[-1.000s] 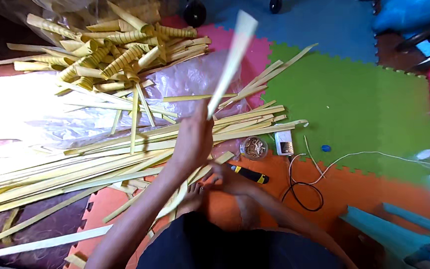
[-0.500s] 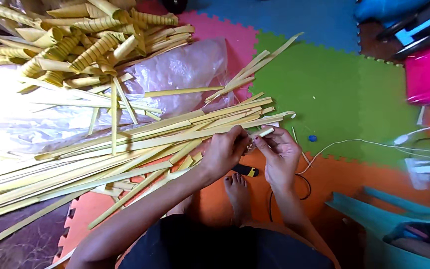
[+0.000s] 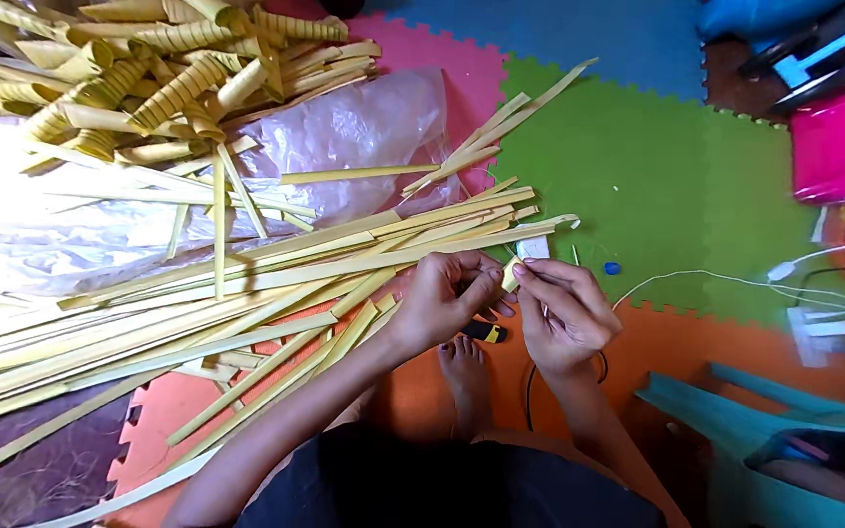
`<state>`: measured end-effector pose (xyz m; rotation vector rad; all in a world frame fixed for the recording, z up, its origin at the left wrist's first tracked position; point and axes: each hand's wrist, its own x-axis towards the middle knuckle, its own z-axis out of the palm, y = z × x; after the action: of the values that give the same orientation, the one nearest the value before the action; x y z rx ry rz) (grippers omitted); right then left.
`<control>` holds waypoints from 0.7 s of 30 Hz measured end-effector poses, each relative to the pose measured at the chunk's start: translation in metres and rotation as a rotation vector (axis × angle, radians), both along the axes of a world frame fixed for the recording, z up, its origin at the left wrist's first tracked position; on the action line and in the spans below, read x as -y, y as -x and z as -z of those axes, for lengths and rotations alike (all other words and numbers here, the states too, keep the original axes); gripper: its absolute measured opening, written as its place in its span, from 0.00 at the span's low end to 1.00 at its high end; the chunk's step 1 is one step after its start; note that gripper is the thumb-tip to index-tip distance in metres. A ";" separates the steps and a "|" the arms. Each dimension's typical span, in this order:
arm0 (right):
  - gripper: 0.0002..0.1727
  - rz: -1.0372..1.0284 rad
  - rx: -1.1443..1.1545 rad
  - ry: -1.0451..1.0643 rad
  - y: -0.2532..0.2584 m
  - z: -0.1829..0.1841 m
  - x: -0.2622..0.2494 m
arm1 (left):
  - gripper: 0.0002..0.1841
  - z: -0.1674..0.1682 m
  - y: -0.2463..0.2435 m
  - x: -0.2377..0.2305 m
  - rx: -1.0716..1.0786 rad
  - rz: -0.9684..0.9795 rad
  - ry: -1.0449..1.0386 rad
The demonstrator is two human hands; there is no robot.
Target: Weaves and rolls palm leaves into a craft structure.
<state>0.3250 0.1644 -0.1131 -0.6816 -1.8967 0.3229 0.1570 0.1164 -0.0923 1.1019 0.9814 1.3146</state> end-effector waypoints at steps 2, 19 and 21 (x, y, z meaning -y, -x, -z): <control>0.04 -0.005 0.048 -0.047 -0.003 -0.001 -0.001 | 0.09 0.000 0.002 0.002 -0.033 0.022 -0.023; 0.03 -0.085 -0.027 0.483 0.006 -0.019 -0.001 | 0.04 -0.010 -0.006 0.009 -0.340 -0.064 -0.059; 0.05 -0.149 -0.115 0.576 0.004 -0.019 -0.003 | 0.05 -0.010 -0.003 0.008 -0.300 -0.056 -0.063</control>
<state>0.3212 0.1670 -0.0936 -0.8739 -1.7503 1.0068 0.1602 0.1084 -0.0819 1.3555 1.2041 1.2535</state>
